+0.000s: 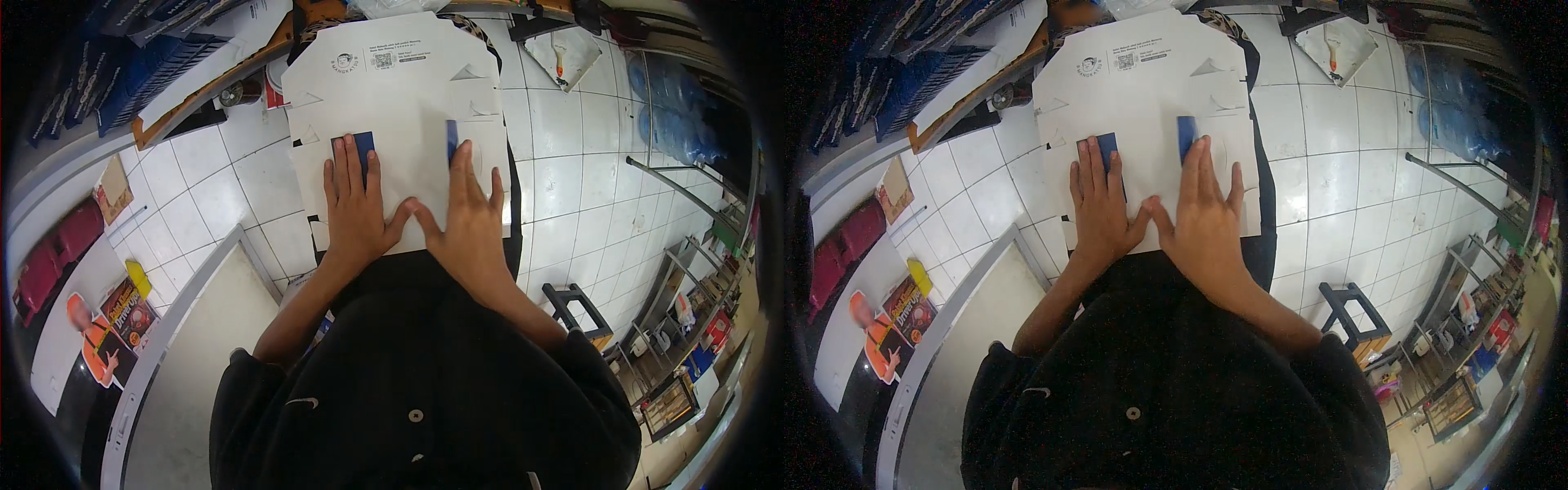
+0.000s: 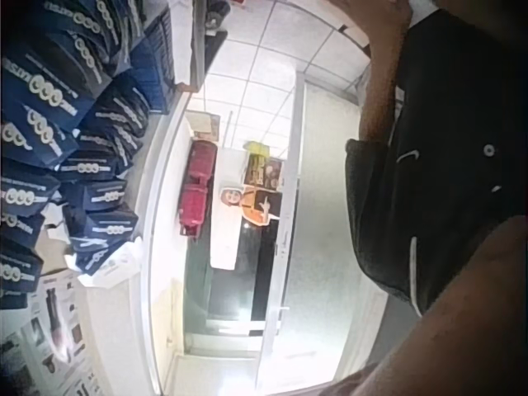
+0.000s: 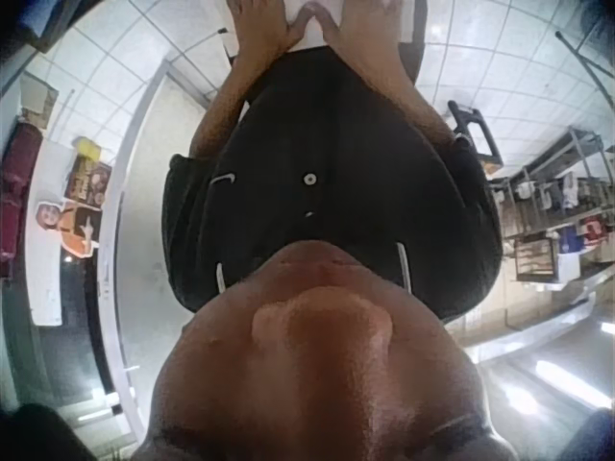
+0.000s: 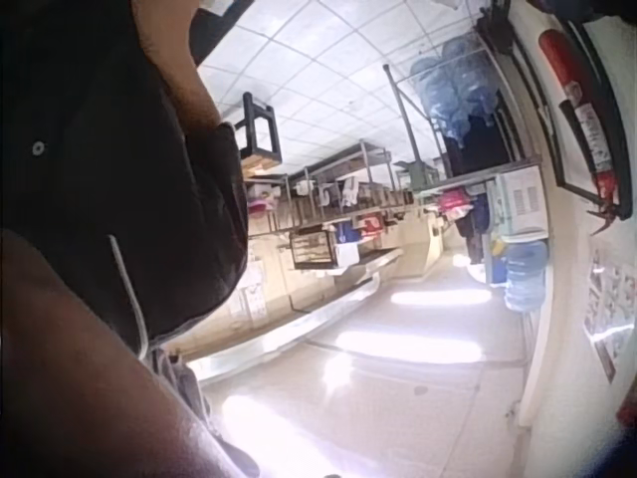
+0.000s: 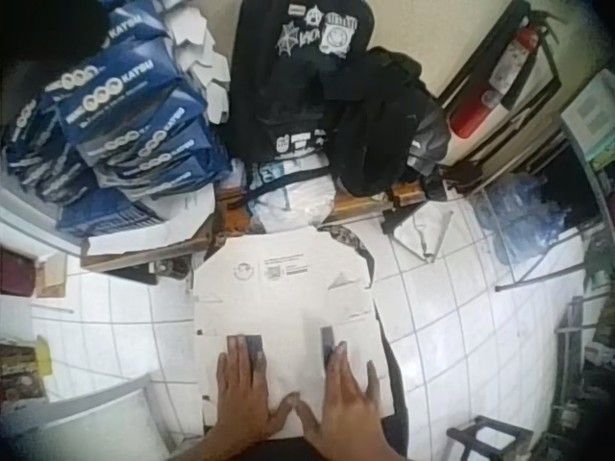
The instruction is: The person assembles cardboard food boxes by hand by picking up flat box templates from a stack, folding along the pre-scored lines to form the box shape, and placing the finished boxes into a large stack.
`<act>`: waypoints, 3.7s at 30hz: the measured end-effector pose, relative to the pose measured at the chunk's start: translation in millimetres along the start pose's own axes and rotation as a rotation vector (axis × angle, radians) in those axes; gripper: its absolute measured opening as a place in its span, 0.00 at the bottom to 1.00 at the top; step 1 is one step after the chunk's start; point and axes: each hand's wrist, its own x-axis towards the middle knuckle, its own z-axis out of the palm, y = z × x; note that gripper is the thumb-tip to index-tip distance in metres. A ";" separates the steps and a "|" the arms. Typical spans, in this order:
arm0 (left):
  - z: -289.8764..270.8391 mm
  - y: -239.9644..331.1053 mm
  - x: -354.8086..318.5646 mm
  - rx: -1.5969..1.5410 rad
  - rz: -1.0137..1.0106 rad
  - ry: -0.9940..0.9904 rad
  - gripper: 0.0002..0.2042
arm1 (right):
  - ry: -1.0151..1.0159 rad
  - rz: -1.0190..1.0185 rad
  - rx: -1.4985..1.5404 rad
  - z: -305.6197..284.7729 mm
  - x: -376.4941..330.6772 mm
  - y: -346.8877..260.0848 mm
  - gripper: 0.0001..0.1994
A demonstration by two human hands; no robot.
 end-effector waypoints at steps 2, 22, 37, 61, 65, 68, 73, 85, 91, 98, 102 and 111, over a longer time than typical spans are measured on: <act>2.0 -0.9 0.1 0.002 -0.002 0.001 0.43 | 0.001 -0.149 -0.222 15.9 -4.7 4.8 0.44; 4.6 2.4 -0.9 0.046 -0.020 0.009 0.42 | -0.001 -0.170 -0.195 42.2 -2.6 36.4 0.42; -28.5 77.3 69.3 -0.267 -0.075 0.308 0.31 | 0.084 0.053 0.258 -20.5 -27.0 41.9 0.15; -149.4 100.6 110.2 -1.890 -0.379 0.240 0.12 | 0.444 -1.000 0.166 -140.7 21.5 -6.8 0.16; -142.6 99.0 105.3 -1.928 -0.343 0.221 0.11 | 0.381 -0.981 -0.037 -160.2 41.3 -18.0 0.17; -129.1 94.4 98.8 -1.927 -0.358 0.226 0.11 | 0.333 -0.971 -0.054 -156.1 49.9 -21.1 0.16; -109.4 101.7 102.1 -1.945 -0.499 0.203 0.12 | 0.395 -0.901 0.035 -143.0 55.0 -5.8 0.14; -160.7 116.3 90.1 -1.668 -0.123 0.195 0.13 | 0.552 -0.756 0.143 -136.5 42.9 -46.3 0.09; -190.1 92.8 35.8 -0.913 -0.116 0.179 0.12 | 0.473 -0.567 0.843 -121.5 20.5 -42.1 0.10; -172.5 55.5 10.1 -1.001 -0.178 0.269 0.10 | 0.426 -0.376 0.691 -99.2 61.2 -50.8 0.16; -174.5 52.8 5.9 -0.933 -0.190 0.283 0.11 | 0.306 -0.450 0.500 -99.7 57.5 -67.2 0.19; -159.2 49.6 7.6 -0.848 -0.176 0.290 0.12 | 0.136 -0.568 0.275 -91.1 35.4 -58.9 0.19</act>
